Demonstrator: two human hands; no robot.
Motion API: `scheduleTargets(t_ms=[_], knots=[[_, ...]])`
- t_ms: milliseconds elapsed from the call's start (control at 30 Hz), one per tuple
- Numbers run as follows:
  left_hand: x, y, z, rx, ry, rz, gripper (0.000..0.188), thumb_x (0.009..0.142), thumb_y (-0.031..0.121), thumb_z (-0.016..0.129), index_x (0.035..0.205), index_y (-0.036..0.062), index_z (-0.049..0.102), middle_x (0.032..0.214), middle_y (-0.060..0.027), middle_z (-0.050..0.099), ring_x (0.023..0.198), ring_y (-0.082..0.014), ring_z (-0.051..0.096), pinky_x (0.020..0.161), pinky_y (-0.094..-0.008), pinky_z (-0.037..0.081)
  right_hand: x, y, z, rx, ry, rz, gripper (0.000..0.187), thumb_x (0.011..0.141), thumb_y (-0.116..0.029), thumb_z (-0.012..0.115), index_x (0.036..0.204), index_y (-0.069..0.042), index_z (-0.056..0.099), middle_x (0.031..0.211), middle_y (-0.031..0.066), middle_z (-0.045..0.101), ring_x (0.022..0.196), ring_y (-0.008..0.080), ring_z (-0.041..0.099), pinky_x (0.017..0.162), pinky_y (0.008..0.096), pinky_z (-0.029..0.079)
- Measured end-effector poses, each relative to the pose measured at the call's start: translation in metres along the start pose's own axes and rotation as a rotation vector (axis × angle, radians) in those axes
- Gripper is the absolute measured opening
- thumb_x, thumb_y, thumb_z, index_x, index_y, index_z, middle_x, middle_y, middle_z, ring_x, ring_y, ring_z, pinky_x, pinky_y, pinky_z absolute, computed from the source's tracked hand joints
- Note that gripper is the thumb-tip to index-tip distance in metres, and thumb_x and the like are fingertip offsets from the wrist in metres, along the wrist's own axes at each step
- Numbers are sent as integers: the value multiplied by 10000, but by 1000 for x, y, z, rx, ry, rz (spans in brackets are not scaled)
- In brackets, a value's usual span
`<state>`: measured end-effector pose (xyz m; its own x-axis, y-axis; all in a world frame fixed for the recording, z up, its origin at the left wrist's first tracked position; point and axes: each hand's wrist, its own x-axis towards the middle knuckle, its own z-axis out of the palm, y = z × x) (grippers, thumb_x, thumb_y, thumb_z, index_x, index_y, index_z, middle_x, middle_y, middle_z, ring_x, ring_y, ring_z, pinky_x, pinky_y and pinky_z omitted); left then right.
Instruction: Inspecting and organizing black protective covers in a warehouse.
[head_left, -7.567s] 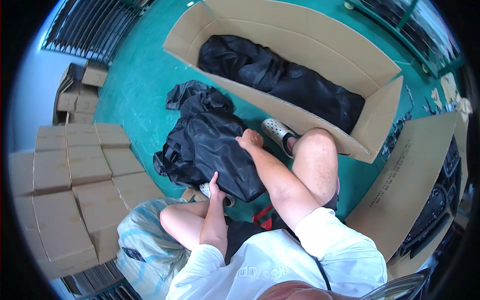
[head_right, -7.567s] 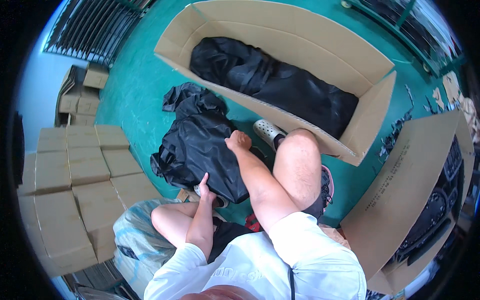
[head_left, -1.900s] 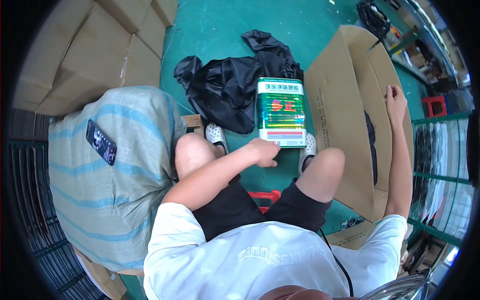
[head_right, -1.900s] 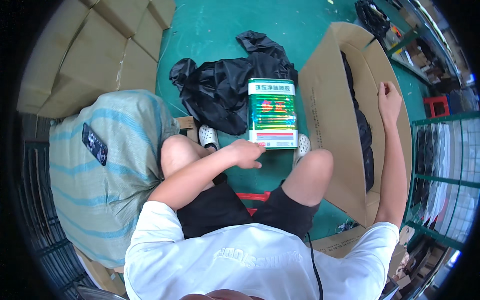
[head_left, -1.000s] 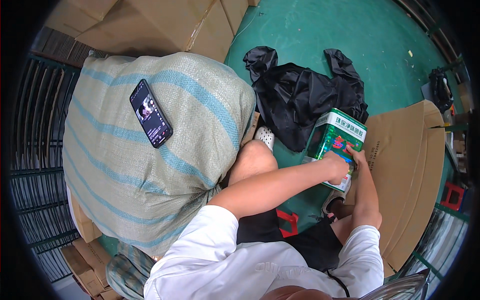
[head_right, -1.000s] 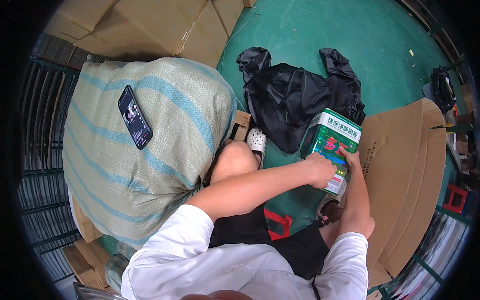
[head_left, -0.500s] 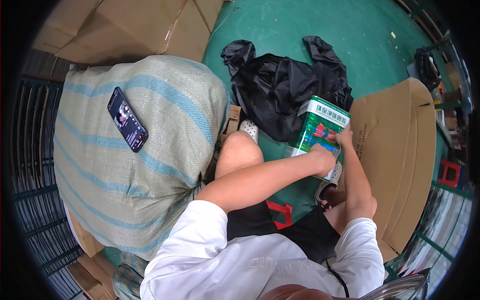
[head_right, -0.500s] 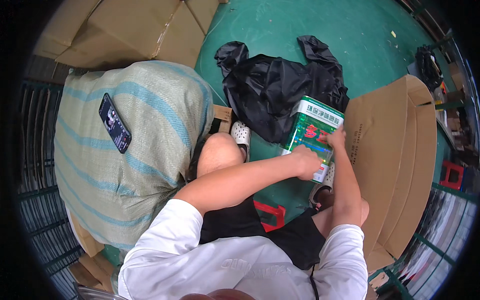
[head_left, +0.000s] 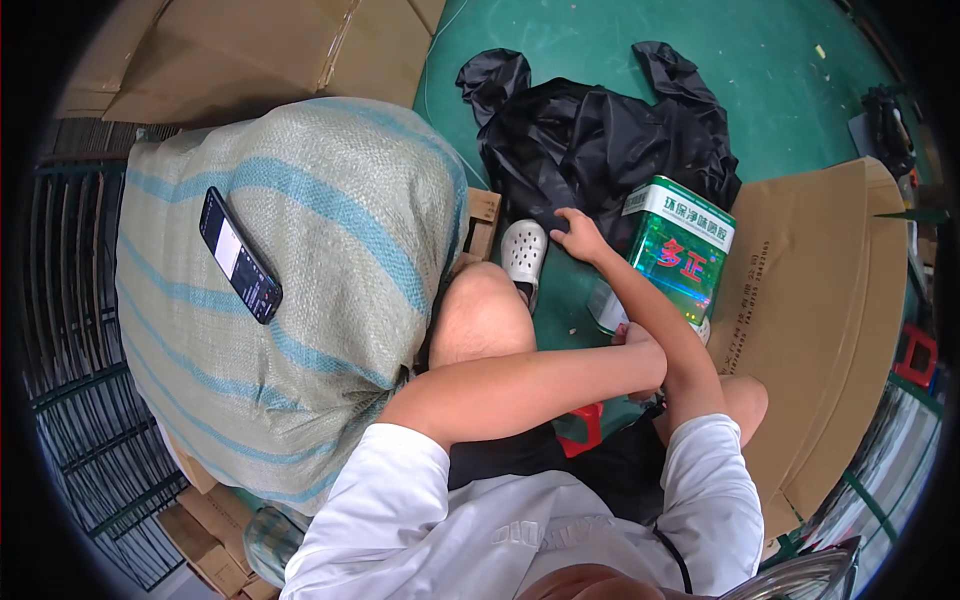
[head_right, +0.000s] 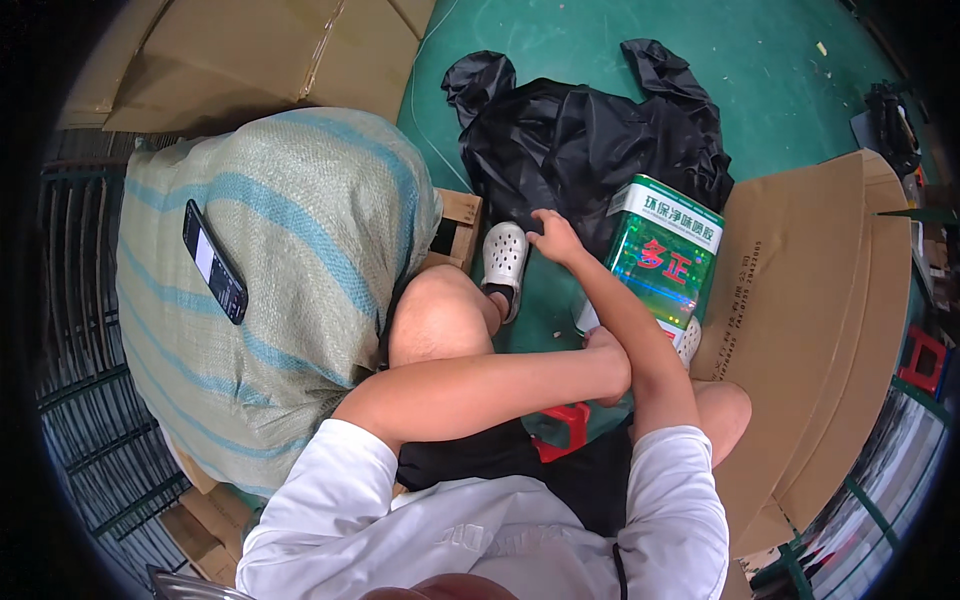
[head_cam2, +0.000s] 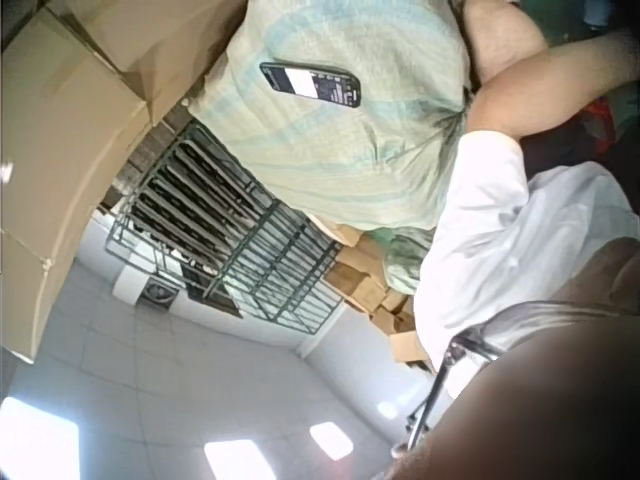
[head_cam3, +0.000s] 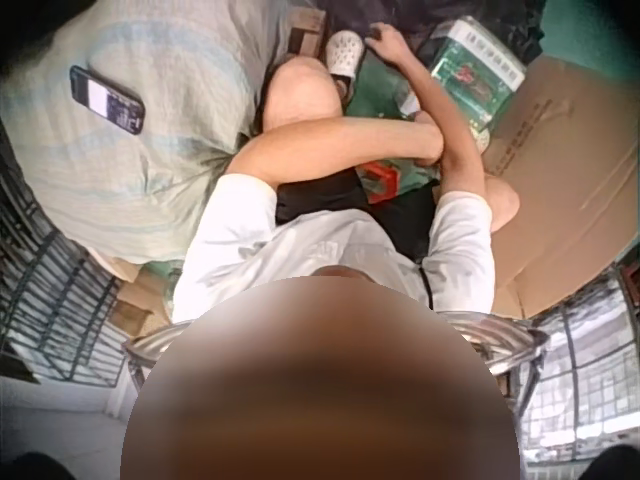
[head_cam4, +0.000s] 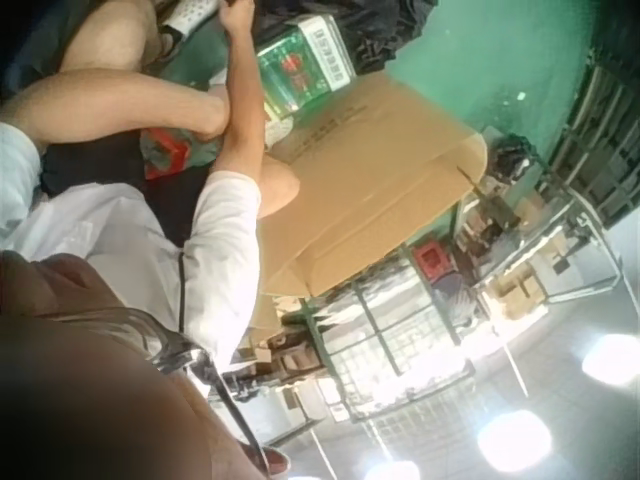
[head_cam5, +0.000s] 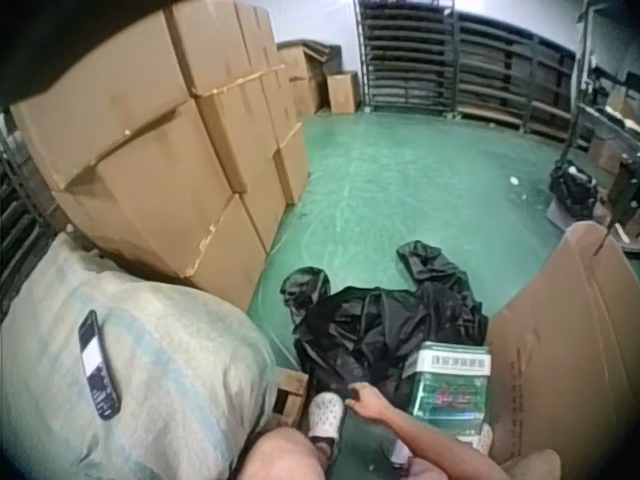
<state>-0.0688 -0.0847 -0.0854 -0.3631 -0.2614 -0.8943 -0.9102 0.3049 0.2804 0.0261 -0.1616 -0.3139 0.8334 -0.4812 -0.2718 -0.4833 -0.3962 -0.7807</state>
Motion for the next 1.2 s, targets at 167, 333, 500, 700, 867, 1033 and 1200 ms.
scheduleTargets(t_ms=[167, 333, 500, 700, 867, 1033, 1200], knots=[[31, -13, 6, 28, -114, -79, 463, 832, 353, 658, 1268, 202, 614, 1234, -25, 608, 1087, -229, 574, 873, -455, 436, 36, 40, 32, 250, 96, 210, 703, 782, -215, 756, 1372, 17, 451, 1342, 262, 531, 1279, 365, 498, 1084, 394, 382], [25, -22, 11, 175, -119, -178, 517, 832, 333, 665, 1303, 133, 587, 1245, -161, 594, 1156, -315, 532, 958, -524, 363, 57, 49, 47, 395, 12, 325, 548, 859, -133, 703, 1339, 9, 479, 1142, 167, 649, 600, 184, 655, 544, 309, 529], [11, -29, 4, 226, -164, -175, 497, 866, 292, 627, 1306, 68, 572, 1277, -212, 574, 1189, -360, 513, 995, -558, 331, 60, 22, 52, 506, 114, 425, 362, 844, -120, 701, 1161, 35, 619, 956, 137, 700, 586, 193, 659, 567, 313, 543], [12, -19, -4, 282, -156, -203, 434, 897, 263, 575, 1251, 13, 593, 1229, -230, 596, 1174, -357, 524, 994, -569, 335, 49, 48, 54, 30, 125, 264, 175, 812, -168, 732, 918, -29, 725, 809, 125, 718, 723, 232, 703, 682, 351, 547], [14, -26, 0, 286, -158, -155, 441, 885, 278, 583, 1233, 8, 606, 1206, -229, 607, 1176, -361, 521, 993, -564, 336, 47, 32, 53, 27, 76, 360, 172, 787, -172, 743, 896, -39, 734, 831, 149, 719, 810, 253, 712, 767, 364, 542], [16, -31, 0, 257, -210, -75, 511, 903, 342, 552, 1299, 20, 549, 1312, -225, 570, 1262, -391, 481, 1041, -583, 284, 49, 36, 51, 53, -18, 395, 129, 776, -180, 732, 852, -77, 745, 897, 157, 721, 884, 309, 698, 820, 398, 535], [17, -29, 5, 243, -137, -107, 484, 838, 339, 651, 1252, 88, 629, 1174, -186, 617, 1146, -325, 533, 953, -536, 336, 46, 37, 56, 158, 28, 388, 97, 752, -103, 744, 799, -20, 730, 798, 148, 723, 767, 223, 703, 736, 355, 538]])
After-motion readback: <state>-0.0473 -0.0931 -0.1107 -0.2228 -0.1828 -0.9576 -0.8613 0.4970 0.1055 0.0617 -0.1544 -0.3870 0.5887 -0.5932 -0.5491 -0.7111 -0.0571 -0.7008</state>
